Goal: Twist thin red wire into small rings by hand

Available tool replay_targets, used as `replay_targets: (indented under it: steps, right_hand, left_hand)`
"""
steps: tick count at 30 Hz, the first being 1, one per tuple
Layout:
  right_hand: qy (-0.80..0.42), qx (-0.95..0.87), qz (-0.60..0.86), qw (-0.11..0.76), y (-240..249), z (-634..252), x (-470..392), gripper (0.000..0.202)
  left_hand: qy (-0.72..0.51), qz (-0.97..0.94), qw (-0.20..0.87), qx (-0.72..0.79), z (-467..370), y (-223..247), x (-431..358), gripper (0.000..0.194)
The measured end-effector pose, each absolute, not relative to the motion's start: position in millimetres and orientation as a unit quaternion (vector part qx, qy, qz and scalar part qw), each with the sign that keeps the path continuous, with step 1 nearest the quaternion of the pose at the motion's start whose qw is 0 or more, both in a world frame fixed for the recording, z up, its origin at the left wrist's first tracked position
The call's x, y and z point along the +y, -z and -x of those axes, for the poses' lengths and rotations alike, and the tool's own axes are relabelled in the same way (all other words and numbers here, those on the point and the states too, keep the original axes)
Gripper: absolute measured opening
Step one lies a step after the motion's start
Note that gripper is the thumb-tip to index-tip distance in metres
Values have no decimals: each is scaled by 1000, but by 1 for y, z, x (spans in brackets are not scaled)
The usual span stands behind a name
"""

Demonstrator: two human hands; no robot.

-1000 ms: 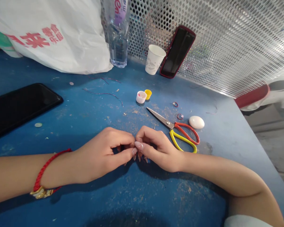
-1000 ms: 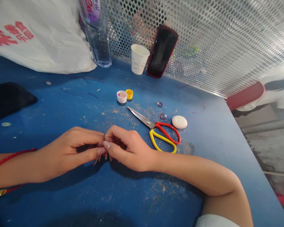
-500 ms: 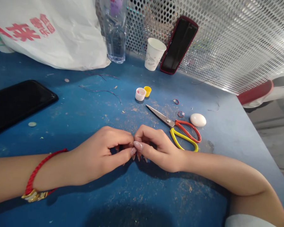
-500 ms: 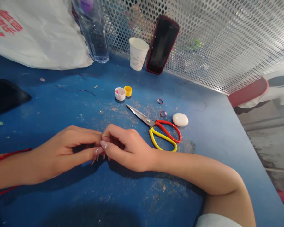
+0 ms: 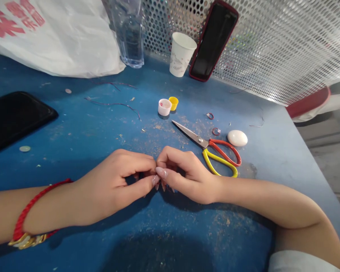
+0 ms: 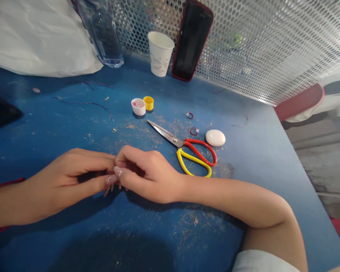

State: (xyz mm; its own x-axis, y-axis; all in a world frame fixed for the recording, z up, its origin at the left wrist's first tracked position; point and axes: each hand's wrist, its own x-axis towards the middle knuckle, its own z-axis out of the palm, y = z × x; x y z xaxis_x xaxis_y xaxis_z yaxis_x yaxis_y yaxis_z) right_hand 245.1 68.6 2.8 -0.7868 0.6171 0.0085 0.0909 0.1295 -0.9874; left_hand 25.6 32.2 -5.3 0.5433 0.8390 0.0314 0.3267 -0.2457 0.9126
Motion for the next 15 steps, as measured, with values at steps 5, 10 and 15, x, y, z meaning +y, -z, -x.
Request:
replay_targets:
  steps: [5,10,15]
  right_hand:
    - [-611,-721,252,208,-2,-245,69,24]
    - [-608,-724,250,208,-2,-245,69,22]
    - [-610,-723,248,210,-2,-245,70,22]
  left_hand:
    - [-289,-753,461,370,-24,12,34,30]
    - [-287,-756,456,372,-23,11,33,30]
    - [-284,-758,452,375,-23,11,34,31]
